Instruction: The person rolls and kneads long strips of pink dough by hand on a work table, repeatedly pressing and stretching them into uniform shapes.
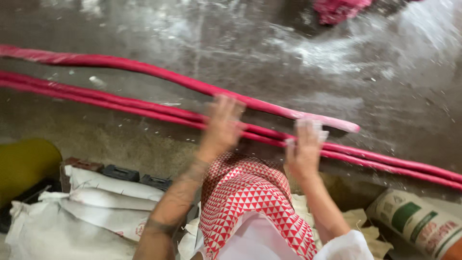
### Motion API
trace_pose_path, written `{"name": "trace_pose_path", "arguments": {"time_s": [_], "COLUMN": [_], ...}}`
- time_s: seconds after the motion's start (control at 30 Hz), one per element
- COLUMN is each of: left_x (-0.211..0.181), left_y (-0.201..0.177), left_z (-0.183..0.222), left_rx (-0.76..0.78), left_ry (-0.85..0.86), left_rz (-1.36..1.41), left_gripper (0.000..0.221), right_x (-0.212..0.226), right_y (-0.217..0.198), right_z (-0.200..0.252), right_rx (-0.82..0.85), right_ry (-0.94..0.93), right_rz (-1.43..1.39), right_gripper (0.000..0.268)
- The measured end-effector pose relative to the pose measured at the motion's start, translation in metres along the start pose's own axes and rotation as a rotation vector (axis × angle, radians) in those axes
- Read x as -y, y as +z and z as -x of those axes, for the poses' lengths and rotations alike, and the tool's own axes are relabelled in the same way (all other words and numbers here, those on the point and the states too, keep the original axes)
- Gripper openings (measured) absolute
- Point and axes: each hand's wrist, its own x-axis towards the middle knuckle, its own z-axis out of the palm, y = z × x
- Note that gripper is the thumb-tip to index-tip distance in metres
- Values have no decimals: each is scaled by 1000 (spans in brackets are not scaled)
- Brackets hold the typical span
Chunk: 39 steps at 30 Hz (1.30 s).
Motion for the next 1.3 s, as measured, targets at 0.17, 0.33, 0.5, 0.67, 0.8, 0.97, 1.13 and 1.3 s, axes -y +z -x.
{"name": "trace_pose_path", "arguments": {"time_s": [0.17, 0.33, 0.5, 0.67, 0.8, 0.97, 1.13, 1.3], "left_x": [170, 269, 292, 272, 242, 218, 225, 231], "left_y": [-110, -140, -124, -128, -142, -151, -124, -96], "left_z": [5, -61, -133, -106, -25, 41, -16, -137], "left_rx": [-208, 19, -17, 34, 150, 253, 187, 58], "left_ry": [-328, -142, -124, -80, 67, 100, 168, -23], "left_rz": [-196, -242, -261, -223, -245, -117, -122, -210], "left_gripper": [60, 60, 67, 70, 76, 78, 78, 73], "right_x": [137, 200, 170, 161, 178, 193, 175, 120], "right_y": [60, 112, 114, 102, 101, 98, 100, 87], "right_z": [-46, -146, -251, -251, -165, -57, -69, -184], "right_rx": [187, 27, -169, -122, 10, 71, 77, -103], "right_ry": [-318, -214, -85, -58, -125, -99, 47, 31], "right_rz": [-126, 147, 277, 261, 246, 127, 246, 296], "right_gripper": [71, 69, 65, 67, 67, 63, 64, 65]}}
